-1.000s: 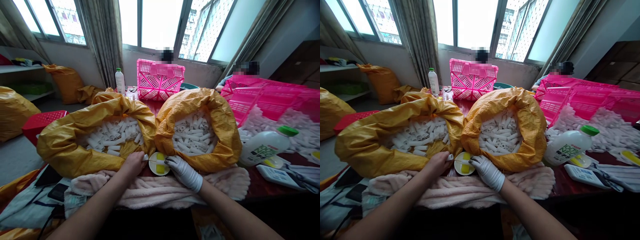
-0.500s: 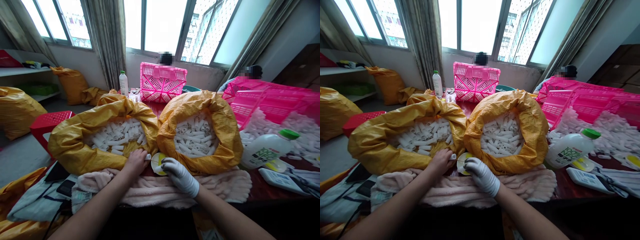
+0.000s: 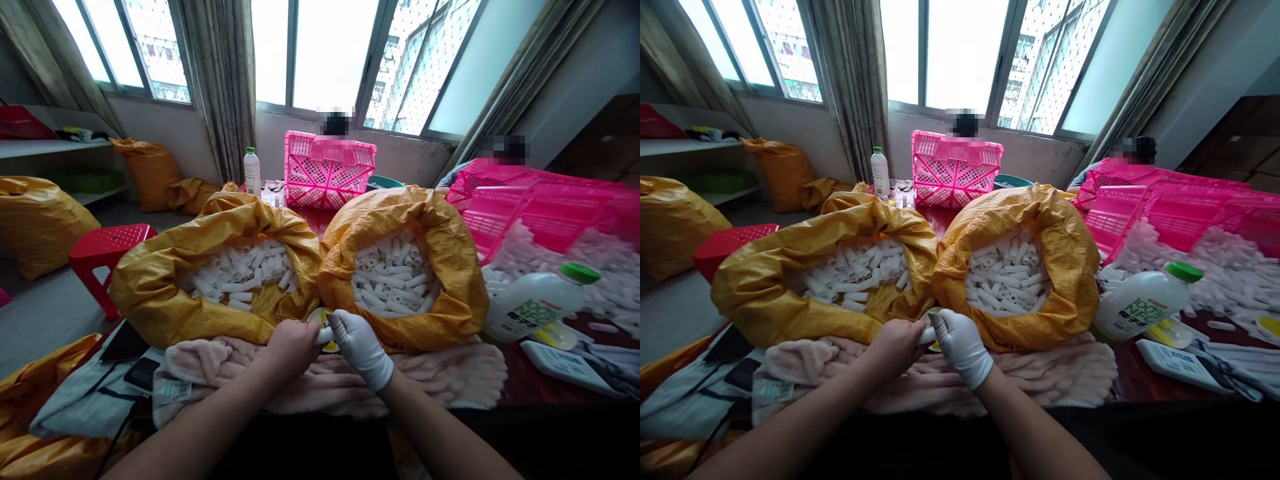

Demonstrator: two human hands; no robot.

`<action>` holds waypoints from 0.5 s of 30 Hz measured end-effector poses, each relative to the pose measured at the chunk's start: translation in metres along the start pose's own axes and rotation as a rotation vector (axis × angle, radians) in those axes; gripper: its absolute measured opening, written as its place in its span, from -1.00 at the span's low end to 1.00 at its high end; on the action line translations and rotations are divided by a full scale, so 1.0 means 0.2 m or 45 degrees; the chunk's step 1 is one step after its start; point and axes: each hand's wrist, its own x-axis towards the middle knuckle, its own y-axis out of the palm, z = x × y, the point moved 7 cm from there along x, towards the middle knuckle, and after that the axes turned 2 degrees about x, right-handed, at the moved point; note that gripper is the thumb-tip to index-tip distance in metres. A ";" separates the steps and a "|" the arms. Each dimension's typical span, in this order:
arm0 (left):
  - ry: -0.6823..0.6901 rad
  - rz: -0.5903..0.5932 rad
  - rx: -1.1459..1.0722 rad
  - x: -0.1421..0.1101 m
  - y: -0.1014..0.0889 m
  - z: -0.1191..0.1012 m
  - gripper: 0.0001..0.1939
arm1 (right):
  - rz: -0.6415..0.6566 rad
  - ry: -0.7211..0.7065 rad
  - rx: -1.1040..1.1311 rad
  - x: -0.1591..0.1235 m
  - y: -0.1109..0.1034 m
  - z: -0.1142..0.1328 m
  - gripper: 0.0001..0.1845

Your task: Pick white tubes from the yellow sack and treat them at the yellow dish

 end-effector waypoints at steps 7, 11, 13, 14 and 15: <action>0.259 0.403 -0.607 -0.08 0.02 -0.13 -0.76 | 0.088 -0.324 -0.136 -0.11 0.02 0.14 -0.57; 0.378 0.372 -0.494 -0.08 -0.07 -0.15 -0.77 | 0.084 -0.075 -0.104 -0.23 -0.13 0.09 -0.69; 0.274 0.308 -0.236 -0.04 -0.14 -0.04 -0.80 | -0.046 0.218 -0.133 -0.40 -0.29 -0.06 -0.78; 0.166 0.289 -0.082 -0.01 -0.17 0.05 -0.82 | -0.124 0.362 -0.192 -0.51 -0.38 -0.15 -0.80; 0.042 0.291 0.045 0.01 -0.19 0.16 -0.81 | -0.193 0.482 -0.271 -0.63 -0.47 -0.24 -0.81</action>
